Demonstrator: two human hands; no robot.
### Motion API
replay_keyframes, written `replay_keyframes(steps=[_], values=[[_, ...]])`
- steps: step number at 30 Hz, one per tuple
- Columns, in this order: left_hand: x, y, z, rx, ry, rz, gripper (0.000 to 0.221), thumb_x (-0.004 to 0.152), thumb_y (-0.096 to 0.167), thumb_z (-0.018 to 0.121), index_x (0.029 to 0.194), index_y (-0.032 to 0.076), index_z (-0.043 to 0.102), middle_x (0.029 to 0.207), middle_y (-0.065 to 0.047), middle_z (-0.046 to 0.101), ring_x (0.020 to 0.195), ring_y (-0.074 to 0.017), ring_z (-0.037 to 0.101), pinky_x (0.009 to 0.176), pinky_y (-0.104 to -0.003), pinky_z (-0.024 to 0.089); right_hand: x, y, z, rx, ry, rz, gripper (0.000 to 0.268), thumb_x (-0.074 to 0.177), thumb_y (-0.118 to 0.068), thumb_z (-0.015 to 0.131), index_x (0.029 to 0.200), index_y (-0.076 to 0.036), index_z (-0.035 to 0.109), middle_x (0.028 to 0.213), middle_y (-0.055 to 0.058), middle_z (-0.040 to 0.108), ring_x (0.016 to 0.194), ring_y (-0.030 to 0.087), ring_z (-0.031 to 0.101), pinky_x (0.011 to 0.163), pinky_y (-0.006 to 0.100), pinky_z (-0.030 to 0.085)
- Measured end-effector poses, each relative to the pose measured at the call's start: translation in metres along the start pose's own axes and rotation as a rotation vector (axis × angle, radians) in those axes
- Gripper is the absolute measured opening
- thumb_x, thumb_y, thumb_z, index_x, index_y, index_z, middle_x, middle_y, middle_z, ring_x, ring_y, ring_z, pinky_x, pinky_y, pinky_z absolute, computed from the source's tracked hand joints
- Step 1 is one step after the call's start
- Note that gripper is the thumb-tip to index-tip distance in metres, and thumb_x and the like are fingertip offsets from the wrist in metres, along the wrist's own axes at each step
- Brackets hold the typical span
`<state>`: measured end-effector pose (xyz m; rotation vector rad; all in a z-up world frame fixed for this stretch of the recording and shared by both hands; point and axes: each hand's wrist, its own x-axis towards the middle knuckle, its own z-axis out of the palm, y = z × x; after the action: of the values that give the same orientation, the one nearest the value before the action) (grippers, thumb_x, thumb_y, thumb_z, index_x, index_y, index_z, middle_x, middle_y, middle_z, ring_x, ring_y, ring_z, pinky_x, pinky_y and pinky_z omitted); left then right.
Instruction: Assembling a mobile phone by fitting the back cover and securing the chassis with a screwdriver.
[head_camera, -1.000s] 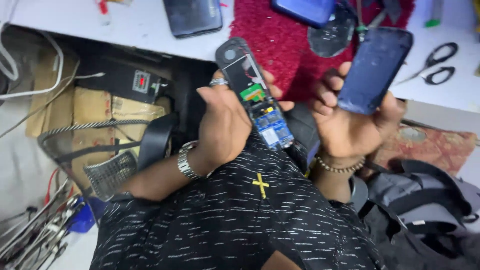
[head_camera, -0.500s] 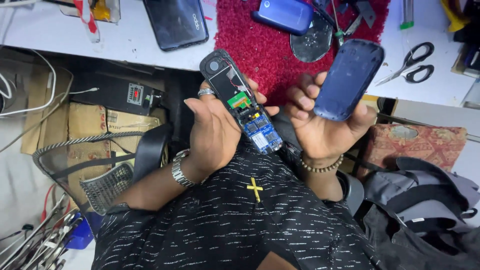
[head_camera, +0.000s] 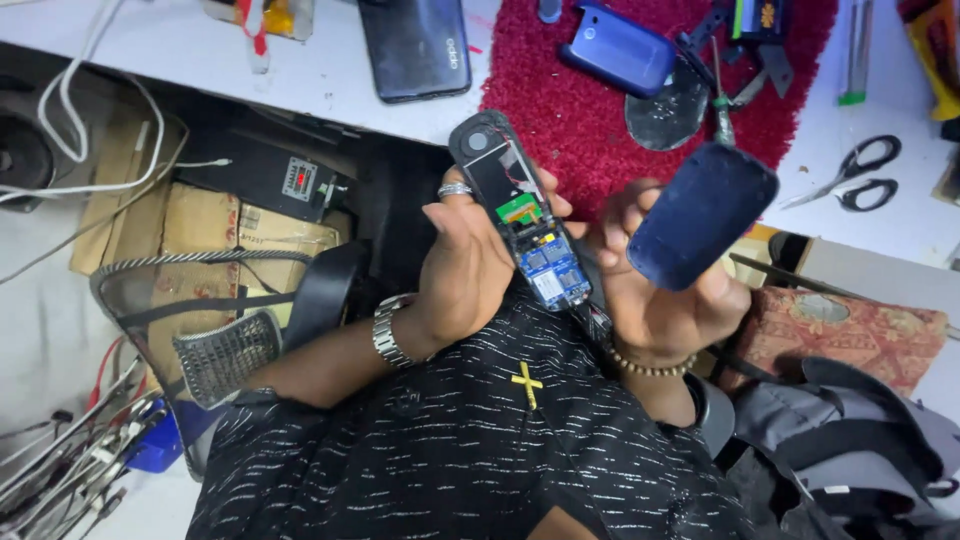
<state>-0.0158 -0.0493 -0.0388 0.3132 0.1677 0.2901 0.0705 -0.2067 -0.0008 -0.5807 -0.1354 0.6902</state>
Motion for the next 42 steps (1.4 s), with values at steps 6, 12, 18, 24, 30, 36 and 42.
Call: replay_keyframes(steps=[6,12,18,24,30,36,42], values=[[-0.002,-0.005,-0.006,0.050,-0.063,0.009,0.077,0.104,0.067,0.059,0.155,0.015,0.034,0.149,-0.018,0.056,0.130,-0.0303,0.067,0.116,-0.063,0.057,-0.003,0.027,-0.011,-0.722,0.192,-0.498,0.050,0.088,-0.014,0.070,0.132,0.006,0.056,0.120,0.016,0.060,0.097,0.027,0.064,0.080,0.034,0.058],[-0.004,-0.006,-0.006,0.165,-0.104,0.063,0.084,0.102,0.073,0.059,0.154,0.015,0.029,0.151,-0.017,0.050,0.134,-0.0278,0.061,0.122,-0.065,0.054,0.007,0.025,0.001,-1.737,0.133,-1.082,0.053,0.100,-0.041,0.068,0.133,-0.002,0.052,0.118,0.017,0.046,0.102,0.029,0.057,0.083,0.038,0.053],[-0.005,-0.004,-0.004,0.215,-0.131,0.082,0.082,0.103,0.073,0.056,0.154,0.015,0.028,0.151,-0.015,0.049,0.134,-0.0269,0.060,0.124,-0.065,0.053,0.002,0.025,0.007,-1.829,0.150,-1.088,0.056,0.100,-0.041,0.070,0.140,-0.007,0.052,0.123,0.015,0.045,0.098,0.029,0.057,0.085,0.042,0.051],[-0.005,-0.013,-0.002,0.104,-0.060,0.068,0.090,0.094,0.075,0.069,0.151,0.017,0.032,0.148,-0.014,0.054,0.130,-0.0258,0.065,0.119,-0.056,0.057,0.008,0.035,0.012,-1.786,0.257,-1.220,0.056,0.098,-0.049,0.066,0.132,-0.007,0.055,0.111,0.019,0.048,0.099,0.032,0.053,0.090,0.047,0.047],[-0.004,-0.008,0.000,0.229,-0.112,0.074,0.097,0.092,0.081,0.068,0.151,0.009,0.040,0.142,-0.009,0.059,0.128,-0.0186,0.066,0.119,-0.042,0.059,0.000,0.040,0.026,-1.867,0.245,-0.943,0.064,0.104,-0.046,0.066,0.143,0.004,0.055,0.121,0.023,0.048,0.113,0.036,0.050,0.097,0.048,0.046],[-0.014,-0.016,-0.035,0.720,-0.142,0.067,0.093,0.105,0.085,0.033,0.161,0.012,0.014,0.129,-0.008,0.050,0.112,-0.0110,0.049,0.108,-0.035,0.046,-0.002,0.038,0.030,-1.906,-0.018,-0.768,0.053,0.107,-0.024,0.080,0.149,-0.004,0.056,0.123,0.019,0.044,0.108,0.033,0.052,0.091,0.044,0.049],[-0.017,-0.018,-0.036,0.993,-0.128,0.126,0.094,0.104,0.083,0.013,0.134,-0.002,0.036,0.096,-0.002,0.045,0.087,-0.0131,0.045,0.081,-0.036,0.050,0.003,0.042,0.031,-1.913,-0.096,-0.735,0.048,0.105,-0.016,0.084,0.145,-0.003,0.061,0.124,0.021,0.047,0.112,0.036,0.058,0.094,0.044,0.055]])
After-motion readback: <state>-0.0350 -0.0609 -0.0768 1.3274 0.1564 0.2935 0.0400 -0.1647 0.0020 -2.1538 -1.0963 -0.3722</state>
